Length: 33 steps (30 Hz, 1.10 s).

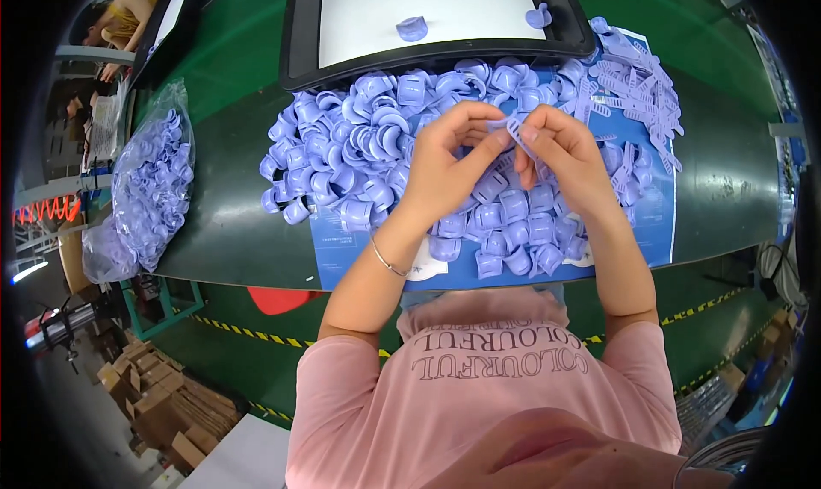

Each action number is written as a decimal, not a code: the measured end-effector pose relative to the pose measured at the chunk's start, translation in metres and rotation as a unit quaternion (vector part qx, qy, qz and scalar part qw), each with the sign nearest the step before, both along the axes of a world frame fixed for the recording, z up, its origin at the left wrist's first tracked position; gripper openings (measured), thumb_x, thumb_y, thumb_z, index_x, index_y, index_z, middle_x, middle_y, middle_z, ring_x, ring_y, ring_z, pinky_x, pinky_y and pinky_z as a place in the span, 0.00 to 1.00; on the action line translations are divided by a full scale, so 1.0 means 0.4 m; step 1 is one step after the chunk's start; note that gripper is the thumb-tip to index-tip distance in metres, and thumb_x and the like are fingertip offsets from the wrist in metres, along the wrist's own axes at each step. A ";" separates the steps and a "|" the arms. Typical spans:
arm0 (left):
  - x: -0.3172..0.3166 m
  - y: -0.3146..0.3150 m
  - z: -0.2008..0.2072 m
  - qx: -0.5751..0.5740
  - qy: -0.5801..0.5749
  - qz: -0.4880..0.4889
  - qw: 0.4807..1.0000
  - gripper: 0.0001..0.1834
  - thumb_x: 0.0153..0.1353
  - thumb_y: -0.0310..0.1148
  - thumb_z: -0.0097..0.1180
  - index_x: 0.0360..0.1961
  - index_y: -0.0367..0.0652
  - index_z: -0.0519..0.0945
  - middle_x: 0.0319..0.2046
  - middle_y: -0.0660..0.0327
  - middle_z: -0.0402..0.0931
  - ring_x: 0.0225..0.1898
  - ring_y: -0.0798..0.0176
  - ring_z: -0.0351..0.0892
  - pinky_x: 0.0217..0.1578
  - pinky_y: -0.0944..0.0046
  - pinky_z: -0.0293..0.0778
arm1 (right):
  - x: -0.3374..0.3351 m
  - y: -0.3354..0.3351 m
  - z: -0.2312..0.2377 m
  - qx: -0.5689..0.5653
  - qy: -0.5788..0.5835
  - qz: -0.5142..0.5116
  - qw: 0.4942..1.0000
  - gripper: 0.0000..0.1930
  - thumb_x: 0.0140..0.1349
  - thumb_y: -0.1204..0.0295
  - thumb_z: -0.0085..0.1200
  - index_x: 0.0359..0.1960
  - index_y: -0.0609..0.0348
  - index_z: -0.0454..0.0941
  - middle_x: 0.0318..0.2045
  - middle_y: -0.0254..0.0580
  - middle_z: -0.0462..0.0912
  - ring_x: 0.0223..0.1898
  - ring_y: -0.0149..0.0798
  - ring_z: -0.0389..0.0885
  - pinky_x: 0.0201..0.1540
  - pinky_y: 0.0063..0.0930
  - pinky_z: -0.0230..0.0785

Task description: Assembling small blue plastic components on a workbench in a factory setting.

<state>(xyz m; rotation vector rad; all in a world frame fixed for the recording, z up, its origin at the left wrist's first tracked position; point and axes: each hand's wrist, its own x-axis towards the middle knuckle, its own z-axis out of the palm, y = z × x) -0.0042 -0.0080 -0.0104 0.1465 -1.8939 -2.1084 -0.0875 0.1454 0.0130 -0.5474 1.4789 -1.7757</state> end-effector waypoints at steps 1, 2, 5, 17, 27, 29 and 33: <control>0.001 0.001 0.005 0.000 -0.001 -0.001 1.000 0.11 0.57 0.24 0.60 0.42 0.37 0.76 0.33 0.62 0.79 0.33 0.71 0.78 0.35 0.73 0.72 | 0.001 0.002 0.000 0.000 -0.001 -0.001 1.000 0.09 0.67 0.68 0.47 0.31 0.60 0.70 0.21 0.37 0.76 0.18 0.26 0.75 0.20 0.17 0.67; 0.001 0.001 0.014 0.055 -0.020 0.002 0.998 0.11 0.58 0.24 0.59 0.42 0.37 0.76 0.33 0.62 0.79 0.33 0.71 0.78 0.36 0.73 0.72 | 0.000 0.003 0.001 -0.003 0.009 -0.007 1.000 0.09 0.67 0.68 0.47 0.31 0.59 0.70 0.21 0.37 0.77 0.19 0.27 0.75 0.22 0.18 0.67; 0.003 -0.008 0.022 0.131 -0.042 0.000 0.991 0.11 0.59 0.24 0.58 0.43 0.36 0.75 0.33 0.61 0.79 0.33 0.71 0.77 0.36 0.72 0.73 | -0.004 0.003 0.004 -0.009 0.021 -0.024 0.999 0.08 0.66 0.69 0.47 0.31 0.59 0.70 0.22 0.37 0.77 0.20 0.27 0.75 0.23 0.18 0.67; -0.005 -0.006 0.032 0.150 -0.016 0.005 0.988 0.14 0.60 0.23 0.56 0.47 0.38 0.73 0.37 0.60 0.78 0.37 0.71 0.77 0.37 0.71 0.74 | -0.004 0.004 0.012 0.012 0.054 -0.023 0.998 0.07 0.66 0.69 0.48 0.33 0.60 0.72 0.21 0.37 0.77 0.18 0.25 0.72 0.21 0.17 0.62; 0.003 0.008 0.029 0.056 -0.001 0.005 0.998 0.13 0.56 0.18 0.57 0.44 0.33 0.76 0.37 0.59 0.79 0.37 0.70 0.80 0.36 0.74 0.75 | -0.004 0.001 -0.002 -0.003 -0.003 0.000 1.000 0.06 0.64 0.71 0.50 0.32 0.60 0.74 0.22 0.37 0.78 0.20 0.26 0.75 0.23 0.17 0.67; 0.006 0.007 0.031 0.052 -0.005 0.004 0.999 0.13 0.56 0.18 0.57 0.44 0.33 0.76 0.37 0.58 0.79 0.38 0.70 0.80 0.37 0.74 0.76 | -0.001 0.002 0.001 0.002 0.003 0.000 1.000 0.07 0.64 0.71 0.50 0.31 0.60 0.74 0.21 0.37 0.78 0.20 0.26 0.75 0.23 0.17 0.67; 0.008 0.009 0.032 0.048 -0.009 -0.001 0.999 0.13 0.56 0.18 0.57 0.44 0.32 0.76 0.37 0.58 0.79 0.38 0.69 0.81 0.37 0.73 0.77 | 0.000 0.002 0.001 0.003 0.006 -0.007 1.000 0.07 0.64 0.71 0.50 0.30 0.61 0.75 0.21 0.37 0.78 0.20 0.27 0.75 0.23 0.17 0.67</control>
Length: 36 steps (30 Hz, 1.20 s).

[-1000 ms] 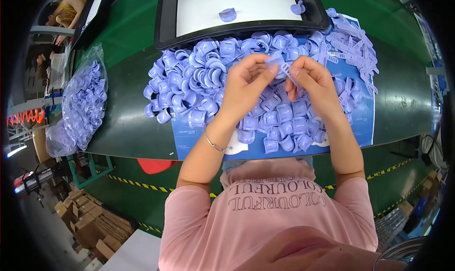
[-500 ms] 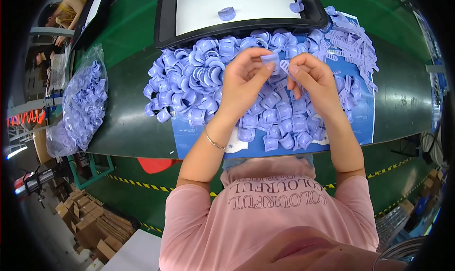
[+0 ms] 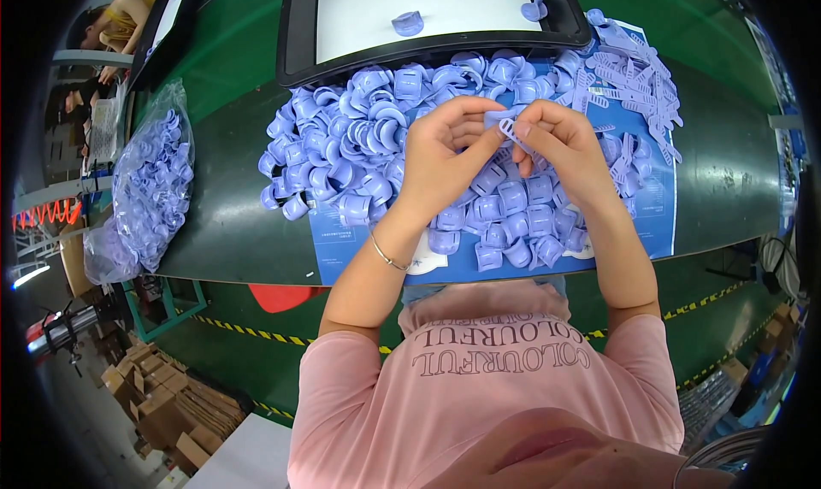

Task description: Assembling small blue plastic components on a workbench in a factory setting.

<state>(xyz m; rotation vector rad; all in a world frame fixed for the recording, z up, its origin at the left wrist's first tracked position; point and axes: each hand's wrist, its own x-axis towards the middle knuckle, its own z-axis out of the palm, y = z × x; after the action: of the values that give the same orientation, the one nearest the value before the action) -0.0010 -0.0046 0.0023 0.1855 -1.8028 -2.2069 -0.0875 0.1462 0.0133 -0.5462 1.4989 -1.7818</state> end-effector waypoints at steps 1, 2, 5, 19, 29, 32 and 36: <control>0.000 0.001 0.000 0.000 0.001 0.000 1.000 0.13 0.56 0.18 0.57 0.44 0.32 0.76 0.37 0.58 0.79 0.38 0.69 0.81 0.37 0.73 0.77 | -0.001 0.000 -0.001 0.000 0.001 0.000 1.000 0.07 0.64 0.71 0.50 0.30 0.61 0.75 0.21 0.37 0.78 0.20 0.27 0.75 0.23 0.17 0.67; -0.001 0.003 0.000 -0.002 0.000 0.004 1.000 0.12 0.55 0.18 0.58 0.43 0.32 0.77 0.37 0.58 0.80 0.38 0.69 0.81 0.37 0.73 0.77 | -0.002 0.001 -0.002 0.000 0.000 0.000 1.000 0.07 0.64 0.71 0.50 0.30 0.61 0.75 0.21 0.37 0.78 0.20 0.27 0.75 0.23 0.17 0.67; -0.002 0.002 -0.010 -0.020 0.002 0.012 1.000 0.11 0.55 0.18 0.59 0.41 0.32 0.78 0.35 0.58 0.80 0.37 0.69 0.81 0.37 0.72 0.77 | -0.007 0.002 -0.004 0.000 -0.013 0.002 1.000 0.07 0.63 0.71 0.50 0.30 0.61 0.75 0.21 0.37 0.78 0.20 0.27 0.75 0.22 0.17 0.67; -0.001 -0.023 -0.007 0.075 -0.008 -0.021 0.997 0.08 0.62 0.26 0.55 0.40 0.33 0.79 0.39 0.60 0.79 0.41 0.69 0.77 0.45 0.68 0.74 | 0.025 -0.010 -0.003 0.030 0.203 -0.064 0.977 0.04 0.64 0.75 0.51 0.33 0.62 0.73 0.25 0.35 0.77 0.25 0.25 0.76 0.30 0.17 0.70; -0.006 -0.013 -0.032 0.035 0.013 -0.041 0.998 0.06 0.64 0.26 0.52 0.39 0.34 0.76 0.42 0.62 0.75 0.45 0.72 0.74 0.47 0.71 0.70 | 0.020 -0.009 -0.010 0.056 0.371 -0.074 0.924 0.05 0.61 0.76 0.54 0.34 0.66 0.74 0.26 0.38 0.77 0.28 0.27 0.78 0.30 0.19 0.69; -0.005 -0.004 -0.034 -0.018 0.037 -0.021 0.999 0.05 0.63 0.25 0.52 0.37 0.34 0.75 0.41 0.59 0.75 0.44 0.67 0.75 0.46 0.69 0.72 | 0.022 -0.015 -0.005 0.058 0.388 -0.091 0.915 0.07 0.61 0.75 0.55 0.36 0.64 0.74 0.26 0.37 0.77 0.27 0.27 0.77 0.29 0.18 0.68; -0.004 0.006 -0.019 -0.248 0.077 0.031 0.965 0.04 0.60 0.26 0.53 0.35 0.36 0.73 0.40 0.53 0.74 0.42 0.54 0.76 0.43 0.63 0.71 | 0.019 -0.015 0.002 0.073 0.334 -0.101 0.934 0.10 0.59 0.73 0.58 0.40 0.62 0.73 0.25 0.35 0.77 0.25 0.25 0.75 0.28 0.17 0.66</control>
<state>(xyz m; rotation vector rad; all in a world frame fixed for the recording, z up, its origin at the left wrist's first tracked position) -0.0026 -0.0023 -0.0054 -0.0356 -2.1505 -1.6104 -0.0798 0.1401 0.0140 -1.0238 2.1947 -1.6964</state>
